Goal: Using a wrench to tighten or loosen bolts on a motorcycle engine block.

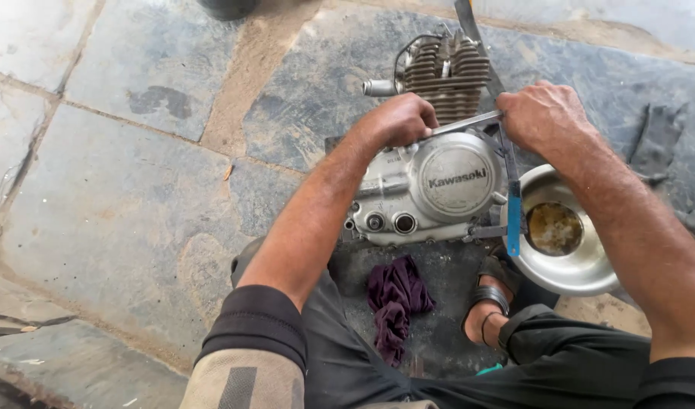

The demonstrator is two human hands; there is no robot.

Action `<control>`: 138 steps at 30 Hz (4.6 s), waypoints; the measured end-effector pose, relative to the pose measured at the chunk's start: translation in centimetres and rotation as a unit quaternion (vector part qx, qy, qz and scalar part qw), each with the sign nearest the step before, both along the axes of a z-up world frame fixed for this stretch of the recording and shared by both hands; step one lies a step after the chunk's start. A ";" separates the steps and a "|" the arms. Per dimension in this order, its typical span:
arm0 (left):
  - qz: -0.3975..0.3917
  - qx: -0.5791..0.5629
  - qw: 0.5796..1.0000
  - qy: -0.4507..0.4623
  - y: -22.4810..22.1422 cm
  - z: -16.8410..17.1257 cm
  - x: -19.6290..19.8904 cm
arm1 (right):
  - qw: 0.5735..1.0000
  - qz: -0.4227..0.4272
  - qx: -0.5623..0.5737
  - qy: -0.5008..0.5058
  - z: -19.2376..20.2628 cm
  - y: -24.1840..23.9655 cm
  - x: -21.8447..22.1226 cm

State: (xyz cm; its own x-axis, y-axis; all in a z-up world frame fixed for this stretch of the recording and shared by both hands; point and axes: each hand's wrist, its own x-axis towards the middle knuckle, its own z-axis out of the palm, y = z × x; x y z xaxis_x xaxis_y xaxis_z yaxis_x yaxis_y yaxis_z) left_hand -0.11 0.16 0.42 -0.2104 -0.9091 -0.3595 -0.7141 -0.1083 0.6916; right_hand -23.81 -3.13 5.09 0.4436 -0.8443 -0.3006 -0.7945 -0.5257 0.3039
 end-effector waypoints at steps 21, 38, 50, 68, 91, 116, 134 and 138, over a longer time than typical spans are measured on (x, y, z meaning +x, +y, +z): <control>0.059 -0.011 0.994 -0.095 0.7 -0.5 0.1 | 0.973 0.148 -0.103 -0.146 -1.7 -6.2 7.9; -0.019 -0.007 0.998 -0.057 -0.7 -3.1 -0.2 | 0.981 -0.092 0.157 -0.063 -2.8 -3.1 -1.4; 0.034 0.001 0.993 -0.110 0.2 1.3 -0.8 | 0.974 0.086 -0.047 -0.204 -1.6 -6.1 5.9; 0.067 0.016 0.995 -0.067 0.5 0.0 -0.7 | 0.993 -0.002 0.084 -0.087 -1.9 -1.0 -0.2; 0.066 -0.002 0.989 -0.133 0.1 0.1 -0.5 | 0.964 0.160 -0.009 -0.214 0.1 -6.0 9.2; -0.002 -0.052 0.995 -0.090 1.3 0.3 -0.7 | 0.815 -0.160 0.116 -0.544 -0.2 -5.7 -0.8; 0.091 0.015 0.991 -0.102 0.6 -0.5 -0.6 | 0.904 0.009 -0.102 -0.415 -5.6 -10.5 9.3; 0.089 0.009 0.992 -0.087 1.1 0.8 -0.7 | 0.932 -0.010 -0.138 -0.336 -6.7 -9.6 2.8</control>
State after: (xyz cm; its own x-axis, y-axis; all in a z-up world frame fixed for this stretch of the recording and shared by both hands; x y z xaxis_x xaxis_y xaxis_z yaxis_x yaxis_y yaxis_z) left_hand -0.84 1.28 1.24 0.0197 -0.9194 -0.3927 -0.7903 -0.2549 0.5572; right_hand -20.97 -12.78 -1.63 0.4367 -0.8582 0.2699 -0.8629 -0.4844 -0.1442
